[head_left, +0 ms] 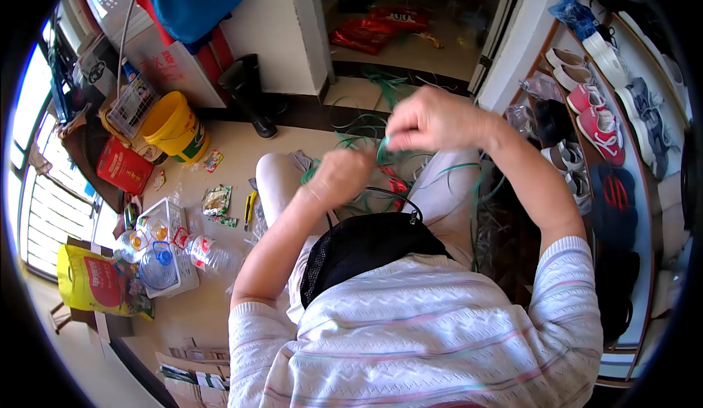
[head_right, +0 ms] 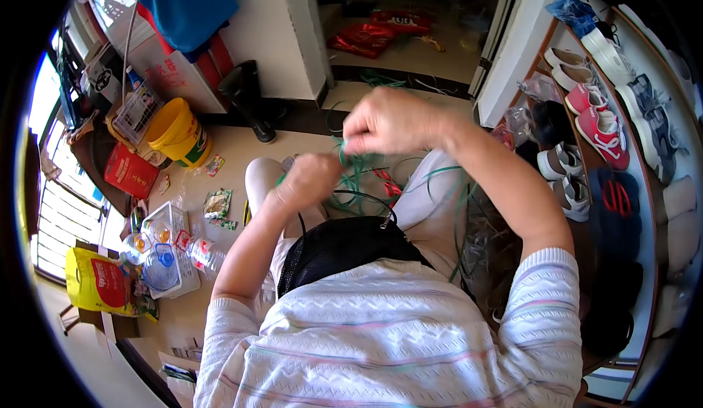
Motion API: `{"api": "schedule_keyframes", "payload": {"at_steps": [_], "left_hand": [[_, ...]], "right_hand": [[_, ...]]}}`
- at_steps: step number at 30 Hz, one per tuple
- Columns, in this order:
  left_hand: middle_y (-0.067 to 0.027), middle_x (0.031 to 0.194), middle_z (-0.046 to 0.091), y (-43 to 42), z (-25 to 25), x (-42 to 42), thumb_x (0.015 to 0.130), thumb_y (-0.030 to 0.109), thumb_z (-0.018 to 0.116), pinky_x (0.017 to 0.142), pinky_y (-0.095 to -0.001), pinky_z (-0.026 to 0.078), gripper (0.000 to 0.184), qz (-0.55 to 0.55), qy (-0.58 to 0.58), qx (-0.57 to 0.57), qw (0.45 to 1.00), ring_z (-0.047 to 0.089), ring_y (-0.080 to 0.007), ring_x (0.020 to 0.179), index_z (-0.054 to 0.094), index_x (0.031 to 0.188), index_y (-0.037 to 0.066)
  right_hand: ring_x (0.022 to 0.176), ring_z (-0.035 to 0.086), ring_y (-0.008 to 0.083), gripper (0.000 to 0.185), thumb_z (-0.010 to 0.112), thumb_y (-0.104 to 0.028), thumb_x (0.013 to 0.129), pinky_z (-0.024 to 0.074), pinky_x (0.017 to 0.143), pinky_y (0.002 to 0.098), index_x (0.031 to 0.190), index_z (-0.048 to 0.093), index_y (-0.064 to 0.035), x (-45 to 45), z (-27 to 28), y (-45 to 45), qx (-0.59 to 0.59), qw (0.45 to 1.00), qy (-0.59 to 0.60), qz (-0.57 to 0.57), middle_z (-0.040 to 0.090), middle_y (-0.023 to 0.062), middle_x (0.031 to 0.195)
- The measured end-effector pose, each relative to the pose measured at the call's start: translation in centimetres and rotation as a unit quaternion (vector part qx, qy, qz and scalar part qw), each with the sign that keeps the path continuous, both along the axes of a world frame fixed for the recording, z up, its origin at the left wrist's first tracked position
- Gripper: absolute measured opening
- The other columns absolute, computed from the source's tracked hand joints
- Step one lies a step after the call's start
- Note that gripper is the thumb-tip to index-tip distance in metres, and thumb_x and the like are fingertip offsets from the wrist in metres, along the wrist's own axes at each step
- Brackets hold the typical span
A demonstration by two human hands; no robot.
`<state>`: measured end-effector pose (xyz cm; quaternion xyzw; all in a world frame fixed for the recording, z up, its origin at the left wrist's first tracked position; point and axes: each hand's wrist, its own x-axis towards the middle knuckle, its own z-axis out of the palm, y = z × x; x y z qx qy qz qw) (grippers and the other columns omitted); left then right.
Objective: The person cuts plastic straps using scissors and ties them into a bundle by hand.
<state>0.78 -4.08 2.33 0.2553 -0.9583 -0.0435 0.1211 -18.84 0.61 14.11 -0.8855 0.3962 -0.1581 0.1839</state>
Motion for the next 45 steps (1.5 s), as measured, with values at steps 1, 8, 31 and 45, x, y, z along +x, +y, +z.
{"api": "schedule_keyframes", "payload": {"at_steps": [1,8,31,45], "left_hand": [[-0.0185,0.066,0.058,1.2,0.4,-0.4,0.074,0.003,0.051,0.054,-0.0423,0.048,0.013,-0.060,0.039,0.022,0.997,0.060,-0.0359,0.065,0.050,0.087,0.002],[-0.0157,0.059,0.055,2.1,5.5,1.1,0.083,0.015,0.058,0.051,-0.0340,0.044,0.019,0.102,0.322,0.239,0.910,0.054,-0.0280,0.053,0.055,0.074,-0.002],[-0.0187,0.063,0.053,1.2,3.9,1.6,0.080,0.016,0.061,0.053,-0.0379,0.042,0.020,0.135,0.299,0.179,0.927,0.054,-0.0342,0.059,0.054,0.072,-0.001],[-0.0140,0.089,0.053,1.5,0.1,-0.4,0.076,0.006,0.054,0.071,-0.0403,0.046,0.017,0.042,0.041,-0.022,0.998,0.054,-0.0310,0.091,0.054,0.092,0.002]], "right_hand": [[0.059,0.056,0.0190,0.014,0.065,-0.016,0.077,0.0433,0.055,0.0294,0.078,0.064,-0.0019,-0.5,0.7,-0.9,0.012,1.000,-0.018,-0.010,0.058,0.0089,0.064],[0.052,0.044,0.0043,0.026,0.056,-0.029,0.088,0.0372,0.048,0.0214,0.081,0.067,-0.0069,-3.0,-8.0,-2.6,0.280,0.935,-0.175,-0.127,0.058,-0.0046,0.064],[0.051,0.041,0.0023,0.028,0.053,-0.031,0.090,0.0366,0.048,0.0205,0.081,0.066,-0.0083,-2.3,-9.9,-2.4,0.285,0.927,-0.197,-0.143,0.050,-0.0058,0.057],[0.068,0.060,0.0247,0.018,0.064,-0.027,0.076,0.0462,0.059,0.0336,0.077,0.065,-0.0087,0.6,-1.5,-1.0,-0.090,0.993,0.081,-0.009,0.061,0.0076,0.070]]}}
